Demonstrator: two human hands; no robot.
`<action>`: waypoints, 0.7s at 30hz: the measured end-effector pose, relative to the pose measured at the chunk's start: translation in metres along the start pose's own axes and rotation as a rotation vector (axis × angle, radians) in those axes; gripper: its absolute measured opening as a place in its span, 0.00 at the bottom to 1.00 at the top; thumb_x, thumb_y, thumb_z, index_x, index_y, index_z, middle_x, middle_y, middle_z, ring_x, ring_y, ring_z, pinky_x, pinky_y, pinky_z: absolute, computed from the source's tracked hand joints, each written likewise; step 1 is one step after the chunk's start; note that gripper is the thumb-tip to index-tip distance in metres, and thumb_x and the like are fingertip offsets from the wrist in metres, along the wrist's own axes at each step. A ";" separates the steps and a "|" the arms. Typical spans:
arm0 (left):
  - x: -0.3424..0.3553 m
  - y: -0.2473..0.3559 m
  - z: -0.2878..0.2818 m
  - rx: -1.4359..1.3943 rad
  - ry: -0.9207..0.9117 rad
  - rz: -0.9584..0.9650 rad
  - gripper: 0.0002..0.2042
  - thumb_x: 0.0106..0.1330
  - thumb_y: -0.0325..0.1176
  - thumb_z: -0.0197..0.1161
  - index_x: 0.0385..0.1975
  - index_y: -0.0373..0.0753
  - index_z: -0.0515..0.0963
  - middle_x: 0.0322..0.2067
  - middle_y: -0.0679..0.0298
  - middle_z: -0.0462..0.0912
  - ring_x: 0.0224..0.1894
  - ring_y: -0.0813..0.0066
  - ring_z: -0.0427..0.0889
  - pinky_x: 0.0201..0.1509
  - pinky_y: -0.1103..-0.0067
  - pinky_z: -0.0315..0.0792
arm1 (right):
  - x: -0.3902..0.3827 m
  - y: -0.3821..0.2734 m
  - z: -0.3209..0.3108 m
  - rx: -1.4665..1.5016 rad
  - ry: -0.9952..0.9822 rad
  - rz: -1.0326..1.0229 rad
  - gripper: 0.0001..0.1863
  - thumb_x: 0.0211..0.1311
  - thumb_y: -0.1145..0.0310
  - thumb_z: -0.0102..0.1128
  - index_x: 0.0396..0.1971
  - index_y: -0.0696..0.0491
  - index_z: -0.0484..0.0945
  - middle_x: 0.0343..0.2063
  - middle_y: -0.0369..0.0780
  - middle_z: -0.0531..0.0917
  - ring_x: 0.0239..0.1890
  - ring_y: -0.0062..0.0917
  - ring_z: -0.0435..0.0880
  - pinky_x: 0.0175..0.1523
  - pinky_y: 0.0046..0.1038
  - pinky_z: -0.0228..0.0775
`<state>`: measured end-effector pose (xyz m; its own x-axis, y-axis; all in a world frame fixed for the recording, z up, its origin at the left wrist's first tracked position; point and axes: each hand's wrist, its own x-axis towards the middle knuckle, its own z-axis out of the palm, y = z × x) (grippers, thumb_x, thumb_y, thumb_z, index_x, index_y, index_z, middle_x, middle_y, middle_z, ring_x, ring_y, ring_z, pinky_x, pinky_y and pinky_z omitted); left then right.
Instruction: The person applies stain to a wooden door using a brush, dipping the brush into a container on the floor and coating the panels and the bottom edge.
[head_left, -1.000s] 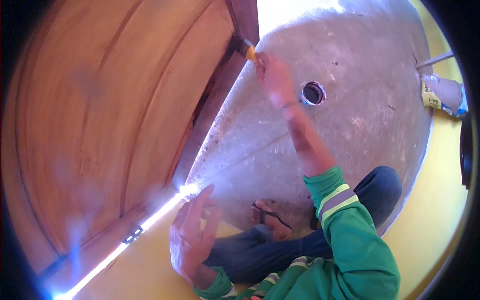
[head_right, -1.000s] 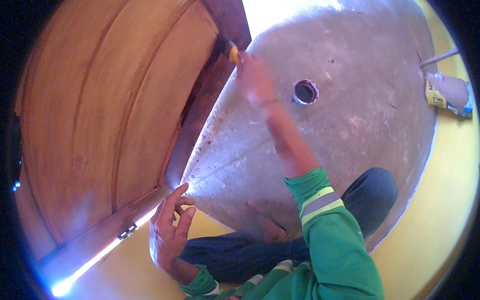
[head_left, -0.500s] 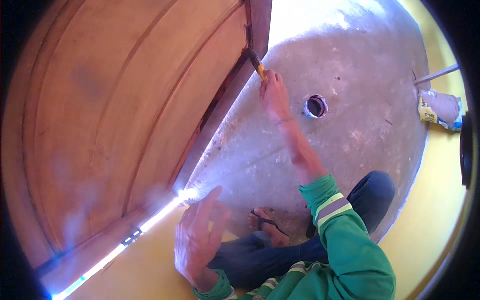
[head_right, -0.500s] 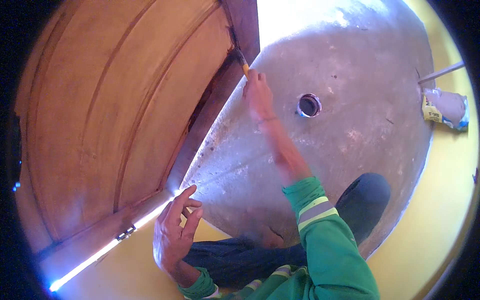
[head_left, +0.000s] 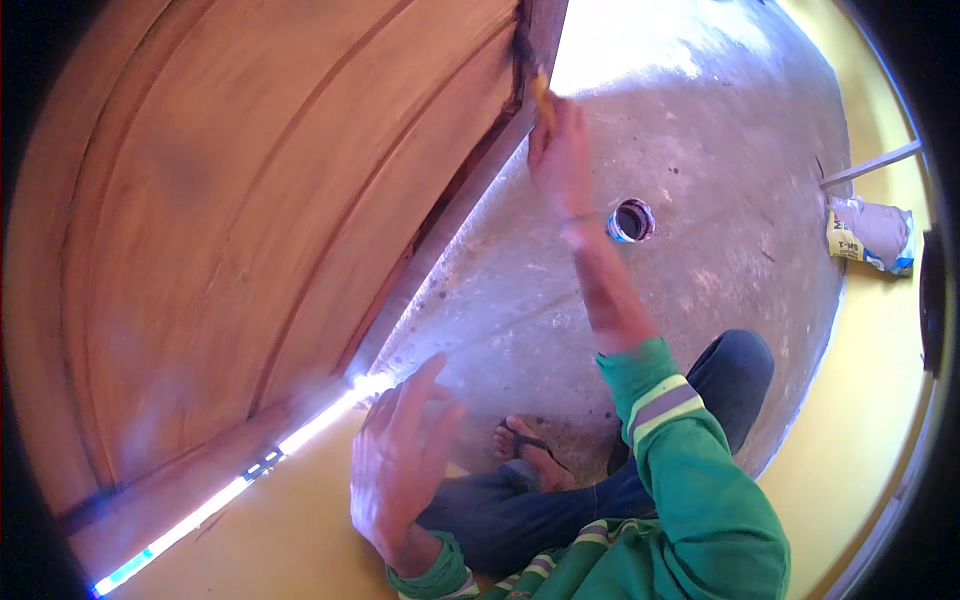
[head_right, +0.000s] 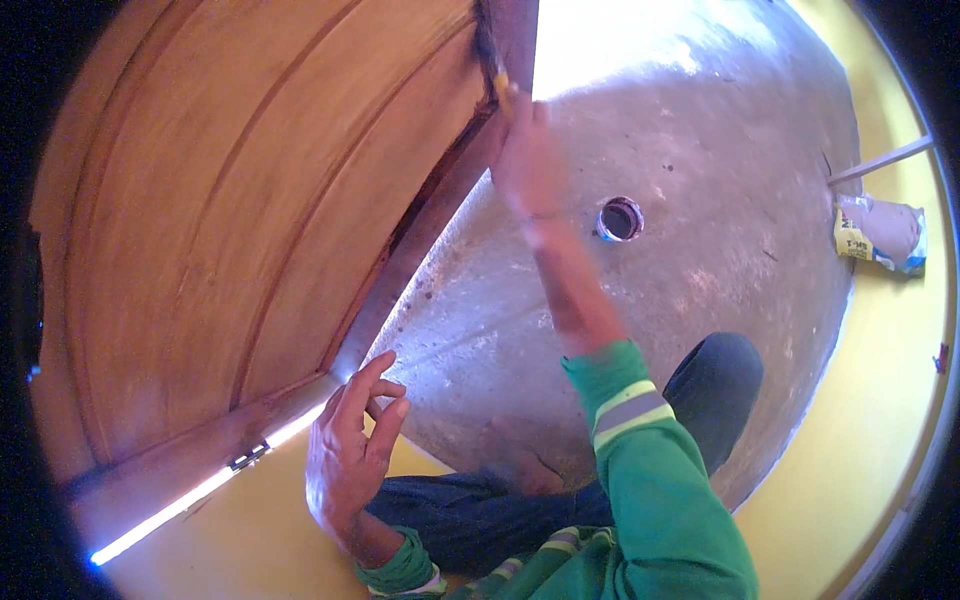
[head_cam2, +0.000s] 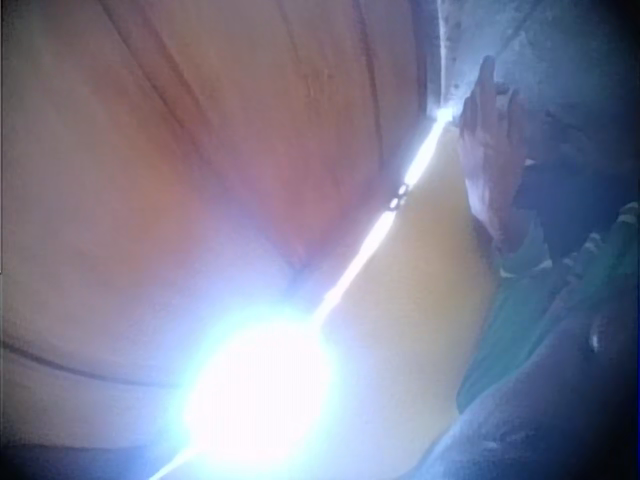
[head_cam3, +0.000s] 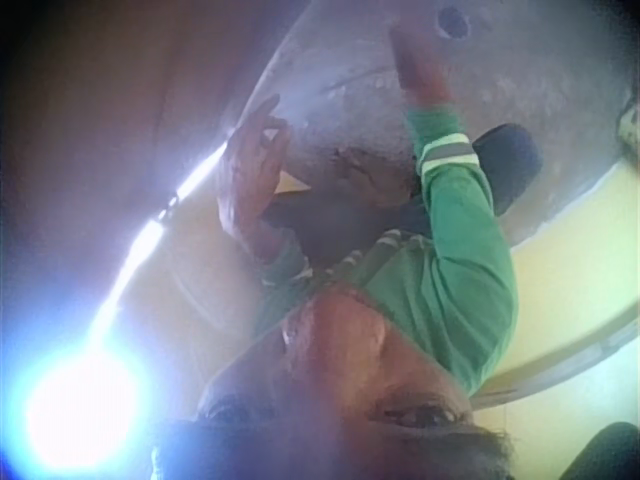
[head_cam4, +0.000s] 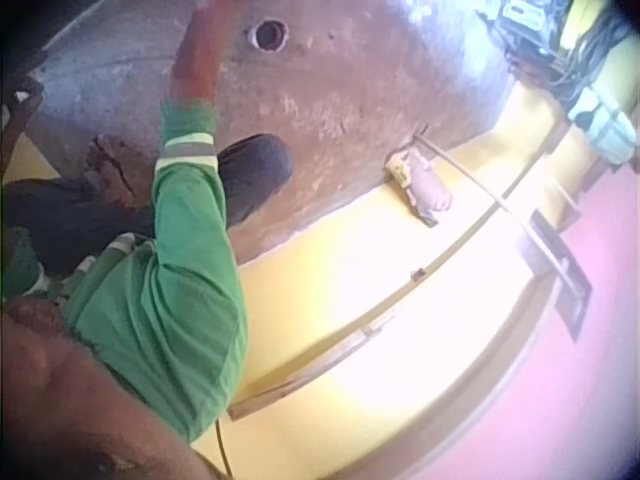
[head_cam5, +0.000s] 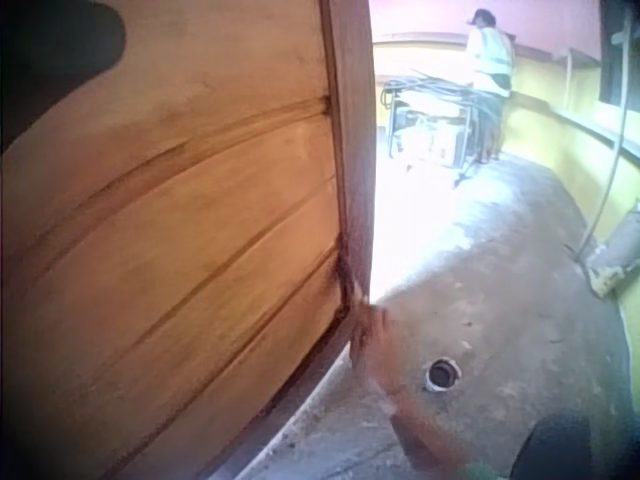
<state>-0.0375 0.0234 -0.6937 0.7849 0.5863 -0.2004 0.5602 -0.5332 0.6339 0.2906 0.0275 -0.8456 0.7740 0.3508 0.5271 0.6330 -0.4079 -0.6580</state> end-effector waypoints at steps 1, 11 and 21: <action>0.001 0.001 0.003 -0.007 0.000 0.028 0.20 0.64 0.32 0.63 0.56 0.38 0.73 0.35 0.60 0.84 0.29 0.70 0.77 0.40 0.74 0.74 | -0.015 0.025 0.016 0.002 -0.009 0.001 0.16 0.62 0.78 0.51 0.50 0.60 0.70 0.40 0.55 0.76 0.40 0.52 0.78 0.44 0.45 0.71; 0.000 0.000 -0.001 -0.038 -0.002 -0.007 0.20 0.64 0.33 0.64 0.55 0.37 0.74 0.35 0.58 0.84 0.29 0.70 0.78 0.40 0.74 0.74 | 0.004 -0.012 -0.007 0.099 -0.004 0.027 0.13 0.63 0.76 0.51 0.47 0.59 0.71 0.39 0.56 0.77 0.41 0.52 0.78 0.45 0.46 0.71; 0.002 0.007 0.004 -0.044 -0.024 0.006 0.20 0.64 0.34 0.63 0.56 0.37 0.74 0.35 0.58 0.84 0.29 0.71 0.79 0.39 0.74 0.74 | -0.039 0.083 0.036 -0.081 -0.156 0.109 0.13 0.62 0.76 0.51 0.46 0.58 0.71 0.40 0.55 0.77 0.41 0.51 0.79 0.44 0.46 0.71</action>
<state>-0.0307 0.0185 -0.6927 0.7945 0.5681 -0.2147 0.5441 -0.5088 0.6671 0.3123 0.0105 -0.9399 0.8302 0.4246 0.3612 0.5496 -0.5151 -0.6578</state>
